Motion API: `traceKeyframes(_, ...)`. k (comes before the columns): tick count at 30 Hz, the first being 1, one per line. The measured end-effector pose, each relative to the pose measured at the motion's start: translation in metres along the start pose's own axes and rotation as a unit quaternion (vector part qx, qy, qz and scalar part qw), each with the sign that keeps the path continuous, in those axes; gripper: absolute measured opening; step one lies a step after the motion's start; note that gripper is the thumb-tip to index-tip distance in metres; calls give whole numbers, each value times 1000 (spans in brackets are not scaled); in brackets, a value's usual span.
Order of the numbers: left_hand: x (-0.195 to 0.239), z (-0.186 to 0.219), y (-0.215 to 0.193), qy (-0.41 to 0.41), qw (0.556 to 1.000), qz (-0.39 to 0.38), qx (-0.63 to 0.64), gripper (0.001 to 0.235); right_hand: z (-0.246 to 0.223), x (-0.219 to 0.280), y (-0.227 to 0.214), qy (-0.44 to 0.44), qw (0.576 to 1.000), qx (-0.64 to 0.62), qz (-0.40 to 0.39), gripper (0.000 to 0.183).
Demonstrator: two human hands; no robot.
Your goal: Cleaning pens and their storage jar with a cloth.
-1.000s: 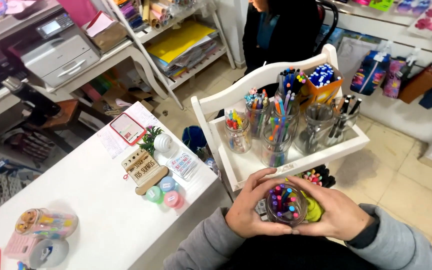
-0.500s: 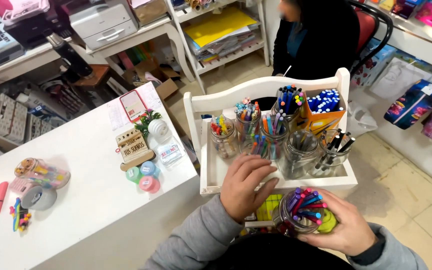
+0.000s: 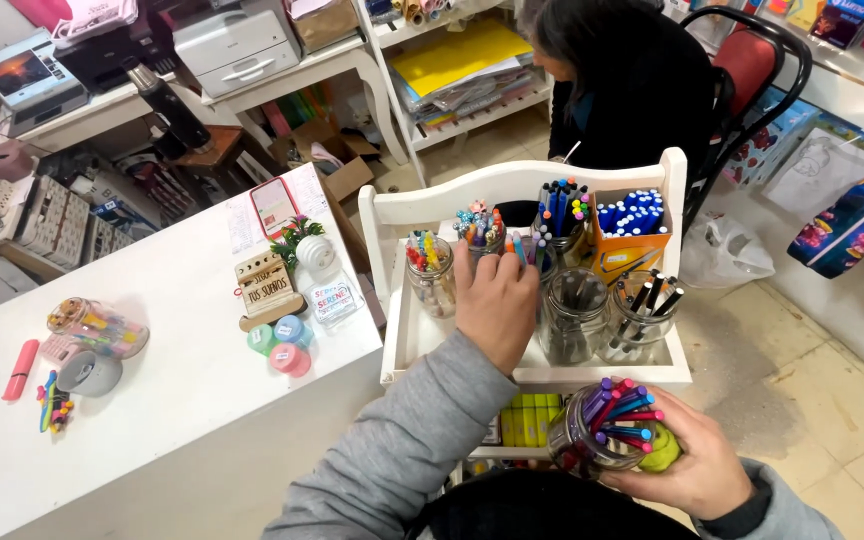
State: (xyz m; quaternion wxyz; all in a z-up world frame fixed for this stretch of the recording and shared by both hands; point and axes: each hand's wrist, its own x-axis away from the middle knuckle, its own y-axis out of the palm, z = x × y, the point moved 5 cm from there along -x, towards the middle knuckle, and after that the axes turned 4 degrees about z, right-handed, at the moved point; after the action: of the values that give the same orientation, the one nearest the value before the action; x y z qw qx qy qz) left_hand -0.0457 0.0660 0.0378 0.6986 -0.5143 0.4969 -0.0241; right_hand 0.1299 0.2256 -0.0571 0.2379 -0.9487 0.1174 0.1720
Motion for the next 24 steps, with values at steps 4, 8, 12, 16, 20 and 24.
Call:
traceKeyframes(4,-4,1,-2,-1,1000,8,7,2,4,1,-2,-5,1000,-17,5,85)
traceKeyframes(8,4,8,-12,14,999,36,8,26,4,1,-2,-18,1000,-5,0,86)
traceKeyframes(12,6,19,-26,28,995,-20,93,62,5,1,0,-21,1000,-8,0,88)
traceKeyframes(16,4,23,-12,17,979,-65,191,65,6,0,2,-32,999,18,6,87)
traceKeyframes(20,2,24,-1,72,985,-70,142,43,5,1,2,-19,1000,14,7,88)
traceKeyframes(24,-9,21,4,101,979,-65,167,43,4,1,3,-29,1000,4,2,87)
